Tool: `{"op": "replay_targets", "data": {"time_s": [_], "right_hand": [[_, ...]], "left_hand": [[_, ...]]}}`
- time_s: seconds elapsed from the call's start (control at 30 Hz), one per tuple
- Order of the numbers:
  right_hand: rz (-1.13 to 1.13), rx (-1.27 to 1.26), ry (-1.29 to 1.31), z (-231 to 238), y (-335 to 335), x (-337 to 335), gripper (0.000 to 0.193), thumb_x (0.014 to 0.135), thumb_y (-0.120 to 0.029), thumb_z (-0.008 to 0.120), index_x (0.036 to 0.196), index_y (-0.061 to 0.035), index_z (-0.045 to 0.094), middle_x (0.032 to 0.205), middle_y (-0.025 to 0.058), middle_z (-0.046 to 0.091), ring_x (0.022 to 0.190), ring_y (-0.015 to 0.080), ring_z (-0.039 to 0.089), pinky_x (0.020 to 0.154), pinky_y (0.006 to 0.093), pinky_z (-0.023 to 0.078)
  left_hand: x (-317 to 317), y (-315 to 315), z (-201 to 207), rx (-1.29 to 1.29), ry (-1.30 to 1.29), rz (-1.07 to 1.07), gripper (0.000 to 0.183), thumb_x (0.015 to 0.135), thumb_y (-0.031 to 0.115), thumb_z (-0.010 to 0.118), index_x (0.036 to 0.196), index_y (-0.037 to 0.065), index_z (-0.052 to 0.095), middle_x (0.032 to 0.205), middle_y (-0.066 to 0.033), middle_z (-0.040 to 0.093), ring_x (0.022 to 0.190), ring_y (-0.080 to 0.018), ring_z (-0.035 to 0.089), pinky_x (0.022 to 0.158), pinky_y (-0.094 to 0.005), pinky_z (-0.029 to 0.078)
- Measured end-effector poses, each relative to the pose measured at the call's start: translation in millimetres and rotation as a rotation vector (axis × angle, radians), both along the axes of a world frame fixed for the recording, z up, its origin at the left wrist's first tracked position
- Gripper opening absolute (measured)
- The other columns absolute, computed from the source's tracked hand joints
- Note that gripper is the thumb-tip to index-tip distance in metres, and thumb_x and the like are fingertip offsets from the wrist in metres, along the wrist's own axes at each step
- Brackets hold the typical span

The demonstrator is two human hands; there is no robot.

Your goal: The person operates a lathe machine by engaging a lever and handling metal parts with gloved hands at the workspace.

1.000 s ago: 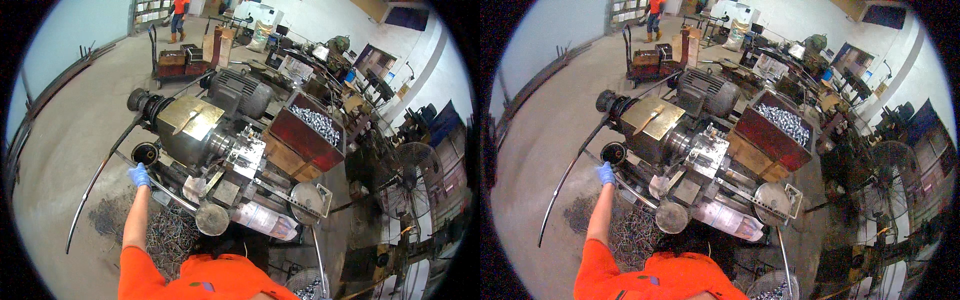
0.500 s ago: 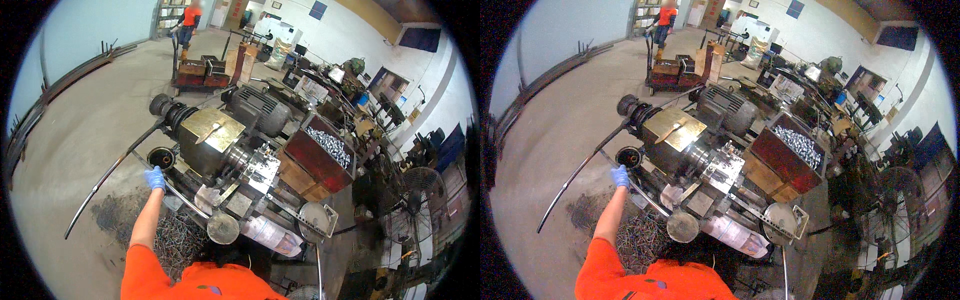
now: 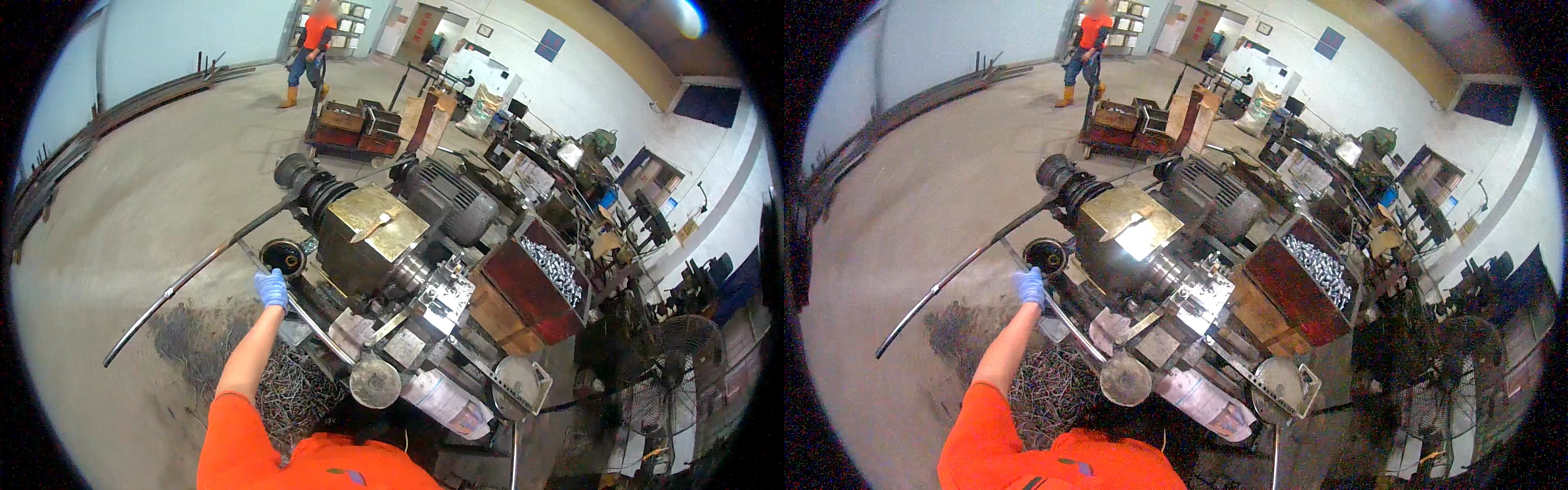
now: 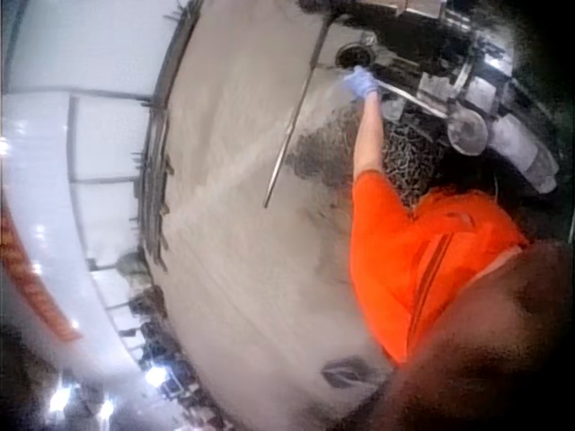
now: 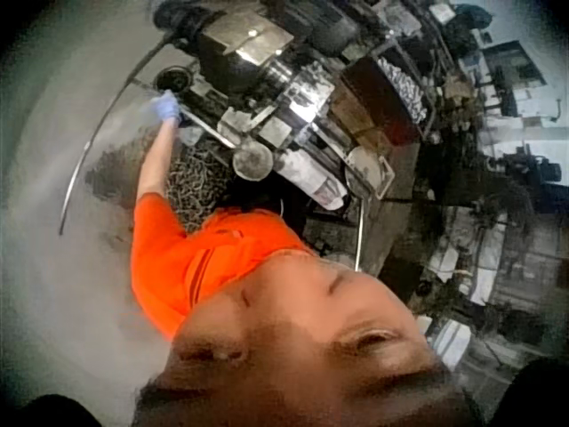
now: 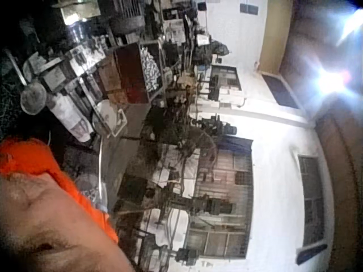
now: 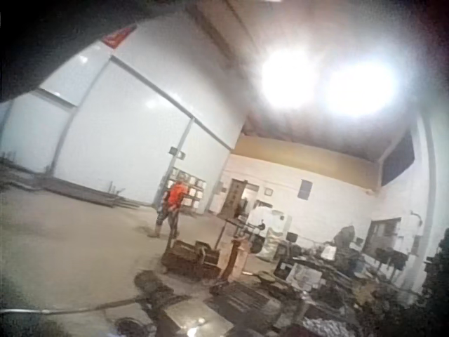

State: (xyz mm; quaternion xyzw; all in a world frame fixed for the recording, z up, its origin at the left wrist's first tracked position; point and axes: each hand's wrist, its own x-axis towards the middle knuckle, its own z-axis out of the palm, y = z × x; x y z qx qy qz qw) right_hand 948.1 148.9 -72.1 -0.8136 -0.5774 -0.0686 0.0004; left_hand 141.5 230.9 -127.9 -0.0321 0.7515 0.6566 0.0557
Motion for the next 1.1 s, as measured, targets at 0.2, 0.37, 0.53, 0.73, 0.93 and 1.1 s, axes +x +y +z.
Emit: {"op": "replay_targets", "data": {"time_s": [0.2,0.37,0.53,0.73,0.93,1.1], "right_hand": [[0.024,0.016,-0.010,-2,15,-12,0.032,0.075,-0.039,0.055,0.066,-0.0101,0.064,0.076,0.0122,0.063,0.074,0.0305,0.060,0.065,0.0478,0.046],[0.037,0.021,-0.016,-2,22,-16,0.031,0.075,-0.039,0.055,0.065,-0.0110,0.064,0.076,0.0113,0.062,0.074,0.0300,0.060,0.065,0.0481,0.046],[0.065,0.039,-0.024,-2,35,-17,0.030,0.076,-0.039,0.055,0.064,-0.0119,0.063,0.076,0.0104,0.062,0.074,0.0294,0.059,0.065,0.0483,0.046],[0.067,0.074,-0.038,-11,38,0,0.029,0.076,-0.038,0.054,0.064,-0.0129,0.063,0.076,0.0093,0.062,0.073,0.0287,0.059,0.065,0.0486,0.045],[0.009,0.160,-0.100,-28,36,36,0.029,0.077,-0.038,0.054,0.063,-0.0139,0.063,0.076,0.0082,0.062,0.073,0.0280,0.058,0.065,0.0489,0.045],[-0.120,0.312,-0.337,-45,37,115,0.028,0.077,-0.037,0.054,0.062,-0.0148,0.062,0.076,0.0073,0.062,0.073,0.0274,0.058,0.065,0.0491,0.045]], "left_hand": [[22,2,31,0.167,-0.009,0.037,0.026,0.073,0.011,0.060,0.095,-0.002,0.054,0.073,-0.0140,0.059,0.058,-0.0227,0.059,0.054,-0.0350,0.048],[29,-4,51,0.104,-0.023,-0.003,0.028,0.075,0.011,0.060,0.099,-0.001,0.054,0.071,-0.0132,0.059,0.053,-0.0209,0.058,0.049,-0.0331,0.047],[14,-3,19,0.079,0.005,0.015,0.029,0.076,0.016,0.061,0.097,-0.002,0.055,0.076,-0.0160,0.062,0.056,-0.0258,0.059,0.055,-0.0363,0.049],[-7,-16,-12,0.082,0.030,-0.100,0.038,0.082,0.032,0.062,0.093,-0.004,0.058,0.074,-0.0175,0.062,0.057,-0.0302,0.061,0.057,-0.0384,0.049],[1,-69,-10,-0.439,0.229,-0.552,0.041,0.085,0.040,0.054,0.101,0.002,0.061,0.088,-0.0173,0.066,0.079,-0.0343,0.063,0.075,-0.0391,0.050],[41,-45,-5,-1.200,0.828,-1.150,0.042,0.078,0.048,0.055,0.096,0.012,0.066,0.089,-0.0145,0.067,0.081,-0.0313,0.064,0.072,-0.0424,0.050]]}}
